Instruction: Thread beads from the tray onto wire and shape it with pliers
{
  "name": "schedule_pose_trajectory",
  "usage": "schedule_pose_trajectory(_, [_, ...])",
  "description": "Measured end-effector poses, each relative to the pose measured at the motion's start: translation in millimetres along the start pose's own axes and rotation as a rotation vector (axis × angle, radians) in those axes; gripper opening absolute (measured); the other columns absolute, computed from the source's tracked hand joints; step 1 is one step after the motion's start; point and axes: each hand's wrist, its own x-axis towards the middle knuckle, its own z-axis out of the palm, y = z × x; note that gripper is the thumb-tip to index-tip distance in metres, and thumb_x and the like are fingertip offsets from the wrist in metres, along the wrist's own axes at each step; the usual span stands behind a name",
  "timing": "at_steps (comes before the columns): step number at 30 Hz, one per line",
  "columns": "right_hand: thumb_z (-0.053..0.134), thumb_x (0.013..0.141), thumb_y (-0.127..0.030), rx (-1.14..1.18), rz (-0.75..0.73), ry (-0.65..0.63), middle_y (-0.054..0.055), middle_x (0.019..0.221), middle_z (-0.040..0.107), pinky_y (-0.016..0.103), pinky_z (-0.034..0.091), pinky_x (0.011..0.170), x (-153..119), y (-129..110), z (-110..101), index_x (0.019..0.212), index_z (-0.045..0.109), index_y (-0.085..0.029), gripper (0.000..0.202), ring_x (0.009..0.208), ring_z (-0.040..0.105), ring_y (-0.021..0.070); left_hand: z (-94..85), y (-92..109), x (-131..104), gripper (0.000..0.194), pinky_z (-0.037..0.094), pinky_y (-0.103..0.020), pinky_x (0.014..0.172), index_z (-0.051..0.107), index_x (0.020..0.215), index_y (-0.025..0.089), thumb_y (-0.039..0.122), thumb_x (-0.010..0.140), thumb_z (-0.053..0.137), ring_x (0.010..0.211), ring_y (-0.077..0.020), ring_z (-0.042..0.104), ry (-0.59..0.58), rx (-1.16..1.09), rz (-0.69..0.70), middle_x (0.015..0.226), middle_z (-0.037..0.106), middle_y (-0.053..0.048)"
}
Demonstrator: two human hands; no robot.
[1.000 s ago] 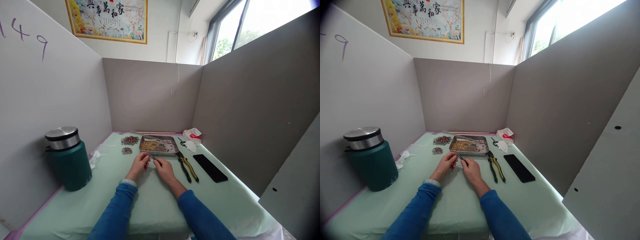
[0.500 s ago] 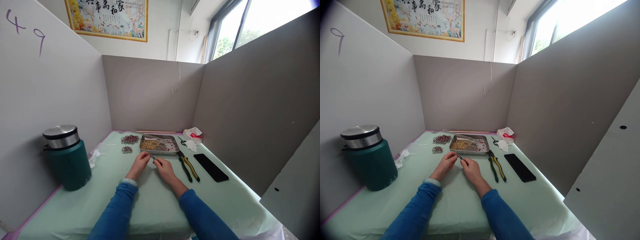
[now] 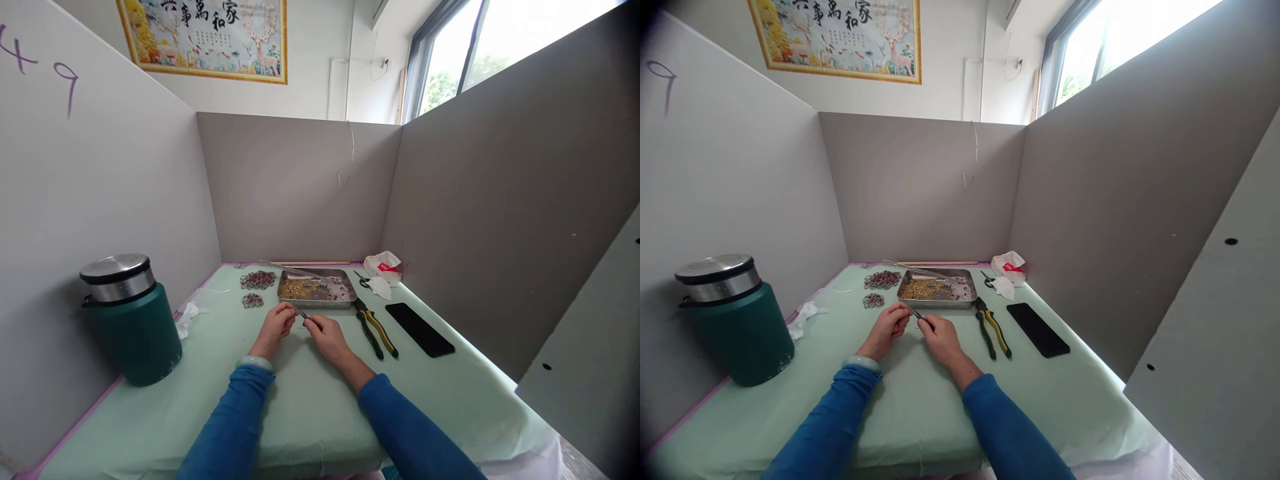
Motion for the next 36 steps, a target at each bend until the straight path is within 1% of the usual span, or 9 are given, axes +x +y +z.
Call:
schedule_pose_trajectory(5, [0.042, 0.090, -0.035, -0.021, -0.029, 0.008, 0.001, 0.068, 0.059, 0.023, 0.034, 0.061, -0.6, -1.1, -0.6, 0.070, 0.061, -0.019, 0.032, 0.067, 0.051, 0.0139, -1.6, -2.1, 2.9, 0.008, 0.008, -0.019, 0.035, 0.051, 0.068, 0.016, 0.023, 0.068, 0.056, 0.036, -0.0035, 0.015, -0.045, -0.066, -0.051, 0.042, 0.030, 0.009])
schedule_pose_trajectory(8, [0.042, 0.090, -0.036, -0.030, -0.028, 0.015, 0.001, 0.069, 0.060, 0.023, 0.034, 0.062, -0.7, -1.5, -0.8, 0.071, 0.061, -0.019, 0.032, 0.067, 0.052, 0.0141, -1.4, -2.4, 2.7, 0.009, 0.007, -0.019, 0.035, 0.051, 0.072, 0.017, 0.024, 0.069, 0.056, 0.035, -0.0036, 0.014, -0.066, -0.089, -0.084, 0.041, 0.031, 0.010])
schedule_pose_trajectory(14, [0.041, 0.090, -0.035, -0.058, -0.034, 0.023, 0.002, 0.069, 0.060, 0.023, 0.034, 0.062, -0.3, -2.7, -1.0, 0.070, 0.061, -0.018, 0.032, 0.067, 0.052, 0.0139, -1.1, -1.3, 0.5, 0.018, 0.008, -0.017, 0.035, 0.043, 0.071, 0.019, 0.025, 0.069, 0.060, 0.034, -0.0030, 0.015, -0.082, -0.130, -0.096, 0.042, 0.035, 0.010])
schedule_pose_trajectory(20, [0.041, 0.090, -0.034, -0.093, -0.038, 0.039, 0.003, 0.074, 0.063, 0.024, 0.035, 0.064, -1.2, -5.1, -2.1, 0.076, 0.064, -0.019, 0.031, 0.071, 0.054, 0.0150, -0.7, -1.0, -0.3, 0.022, 0.007, -0.017, 0.035, 0.043, 0.073, 0.019, 0.028, 0.070, 0.062, 0.034, -0.0020, 0.016, -0.096, -0.135, -0.097, 0.046, 0.040, 0.009])
schedule_pose_trajectory(24, [0.041, 0.090, -0.034, -0.110, -0.027, 0.035, 0.004, 0.076, 0.064, 0.024, 0.037, 0.065, -1.6, -5.8, -2.6, 0.079, 0.065, -0.019, 0.031, 0.073, 0.055, 0.0155, 0.0, -1.1, -0.2, 0.023, 0.012, -0.017, 0.036, 0.044, 0.072, 0.017, 0.029, 0.070, 0.063, 0.036, -0.0015, 0.022, -0.080, -0.129, -0.050, 0.052, 0.044, 0.007])
schedule_pose_trajectory(26, [0.041, 0.090, -0.034, -0.117, -0.021, 0.033, 0.004, 0.075, 0.064, 0.024, 0.036, 0.065, -1.5, -5.6, -2.8, 0.078, 0.065, -0.019, 0.031, 0.072, 0.055, 0.0154, 0.2, -1.2, 0.1, 0.021, 0.015, -0.017, 0.037, 0.045, 0.073, 0.017, 0.028, 0.071, 0.062, 0.038, -0.0016, 0.024, -0.078, -0.131, -0.039, 0.054, 0.046, 0.006])
schedule_pose_trajectory(31, [0.040, 0.091, -0.035, -0.133, -0.011, 0.040, 0.003, 0.071, 0.062, 0.023, 0.035, 0.063, -0.8, -4.7, -2.4, 0.073, 0.063, -0.019, 0.033, 0.069, 0.054, 0.0146, 0.5, -2.0, 0.4, 0.019, 0.016, -0.017, 0.038, 0.047, 0.076, 0.016, 0.026, 0.069, 0.062, 0.038, -0.0021, 0.027, -0.087, -0.152, -0.074, 0.056, 0.048, 0.005])
schedule_pose_trajectory(36, [0.041, 0.090, -0.036, -0.119, 0.006, 0.045, 0.002, 0.069, 0.062, 0.023, 0.033, 0.060, -0.7, -3.6, -1.5, 0.071, 0.063, -0.019, 0.034, 0.065, 0.052, 0.0140, 0.3, -4.5, 0.7, 0.022, 0.018, -0.017, 0.038, 0.048, 0.078, 0.015, 0.029, 0.070, 0.064, 0.038, -0.0016, 0.026, -0.085, -0.147, -0.047, 0.058, 0.049, 0.004])
